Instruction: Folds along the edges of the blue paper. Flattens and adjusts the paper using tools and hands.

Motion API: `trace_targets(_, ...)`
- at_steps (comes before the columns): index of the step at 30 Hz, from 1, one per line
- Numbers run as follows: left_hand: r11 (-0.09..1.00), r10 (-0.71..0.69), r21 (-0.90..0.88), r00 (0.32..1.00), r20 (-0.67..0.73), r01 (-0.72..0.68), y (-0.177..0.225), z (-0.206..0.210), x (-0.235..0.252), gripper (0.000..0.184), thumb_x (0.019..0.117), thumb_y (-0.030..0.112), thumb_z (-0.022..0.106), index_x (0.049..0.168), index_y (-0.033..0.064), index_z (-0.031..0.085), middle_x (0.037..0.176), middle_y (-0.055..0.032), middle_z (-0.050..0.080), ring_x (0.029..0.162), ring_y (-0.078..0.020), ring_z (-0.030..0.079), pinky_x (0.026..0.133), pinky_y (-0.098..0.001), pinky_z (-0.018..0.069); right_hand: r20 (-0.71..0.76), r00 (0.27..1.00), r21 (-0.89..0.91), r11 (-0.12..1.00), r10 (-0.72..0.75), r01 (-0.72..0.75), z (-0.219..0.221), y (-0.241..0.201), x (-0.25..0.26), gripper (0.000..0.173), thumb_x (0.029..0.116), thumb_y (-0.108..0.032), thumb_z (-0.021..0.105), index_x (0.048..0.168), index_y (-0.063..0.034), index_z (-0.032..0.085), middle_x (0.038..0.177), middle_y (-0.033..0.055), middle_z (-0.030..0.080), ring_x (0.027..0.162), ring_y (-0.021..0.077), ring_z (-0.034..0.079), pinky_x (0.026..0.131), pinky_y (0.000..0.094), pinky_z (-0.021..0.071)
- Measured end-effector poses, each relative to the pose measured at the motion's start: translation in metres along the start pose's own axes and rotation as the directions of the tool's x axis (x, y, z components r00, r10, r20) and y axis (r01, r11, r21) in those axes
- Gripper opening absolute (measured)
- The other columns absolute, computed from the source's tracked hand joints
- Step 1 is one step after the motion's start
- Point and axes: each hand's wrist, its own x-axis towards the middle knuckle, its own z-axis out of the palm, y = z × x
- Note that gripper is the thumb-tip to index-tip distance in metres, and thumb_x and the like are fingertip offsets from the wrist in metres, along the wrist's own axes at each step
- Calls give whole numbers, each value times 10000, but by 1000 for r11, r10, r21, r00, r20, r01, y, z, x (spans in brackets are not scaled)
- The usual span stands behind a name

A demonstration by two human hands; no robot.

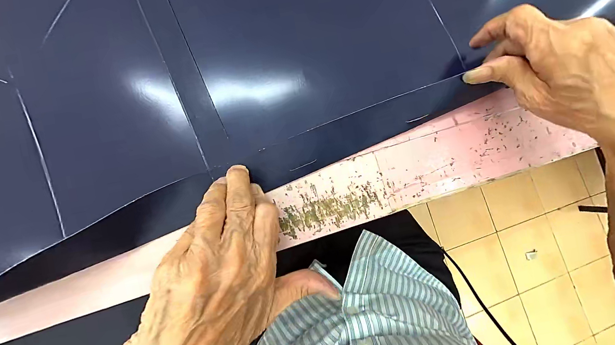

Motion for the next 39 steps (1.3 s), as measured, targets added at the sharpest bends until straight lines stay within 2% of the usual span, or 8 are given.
trace_targets(7, 999, 22, 46, 999, 27, -24, 9, 2, 13, 1043, 912, 849, 163, 1535, 62, 447, 1182, -399, 549, 790, -458, 591, 523, -441, 421, 138, 970, -126, 975, 199, -182, 2, -14, 37, 547, 900, -394, 775, 1155, 59, 604, 978, 287, 644, 967, 525, 627, 781, 682, 457)
trace_targets(9, 997, 29, 73, 999, 37, -31, 14, 0, 19, 1085, 888, 873, 169, 1532, 44, 442, 1078, -366, 566, 704, -430, 565, 484, -427, 386, -57, 992, -258, 958, 111, -122, 8, -27, 27, 469, 914, -358, 753, 1089, 57, 622, 1001, 293, 639, 1039, 537, 583, 855, 679, 388)
trace_targets(13, 995, 37, 95, 998, 48, -42, 16, 0, 27, 1092, 873, 885, 177, 1527, 57, 458, 942, -297, 582, 690, -421, 563, 487, -427, 379, -341, 940, -414, 896, 12, -162, 43, -53, -8, 276, 1057, -157, 538, 882, 45, 608, 785, 235, 602, 802, 444, 616, 700, 555, 416)
trace_targets(17, 993, 62, 98, 997, 37, -65, 15, -1, 29, 1079, 879, 875, 187, 1497, 46, 497, 898, -279, 577, 659, -413, 558, 465, -418, 363, -356, 891, -200, 908, 282, -367, 51, -70, -33, 267, 1063, -142, 494, 1003, 47, 672, 913, 241, 651, 881, 431, 655, 663, 506, 478)
trace_targets(24, 997, 61, 42, 998, 31, -62, 13, 5, 26, 1086, 866, 880, 251, 1522, 41, 459, 955, -302, 581, 736, -453, 577, 527, -459, 403, -149, 625, 244, 641, 766, -728, 40, -61, -20, 527, 943, -532, 656, 929, -6, 678, 858, 159, 660, 855, 337, 631, 742, 555, 436)
trace_targets(30, 996, 65, 56, 998, 25, -67, 14, 9, 24, 1132, 848, 890, 283, 1530, -1, 428, 967, -317, 577, 758, -456, 576, 584, -474, 426, -31, 523, 321, 504, 851, -802, 33, -43, -11, 747, 780, -589, 811, 1121, 58, 655, 1156, 246, 665, 1198, 445, 553, 975, 699, 355)
trace_targets(35, 998, 60, 36, 998, 6, -60, 13, 11, 22, 1115, 857, 879, 310, 1542, 5, 410, 988, -314, 566, 801, -455, 569, 606, -475, 421, -117, 656, 570, 591, 746, -570, 45, -40, -8, 375, 866, -297, 789, 1086, -16, 672, 997, 77, 711, 973, 142, 680, 909, 392, 536)
trace_targets(39, 994, 73, 81, 997, -20, -71, 14, 12, 23, 1104, 873, 866, 296, 1518, -19, 436, 960, -302, 569, 748, -426, 562, 577, -449, 404, -50, 744, 764, 506, 666, -401, 32, -37, -12, 208, 913, -148, 741, 1072, -46, 653, 973, -17, 727, 922, 9, 697, 880, 230, 577)
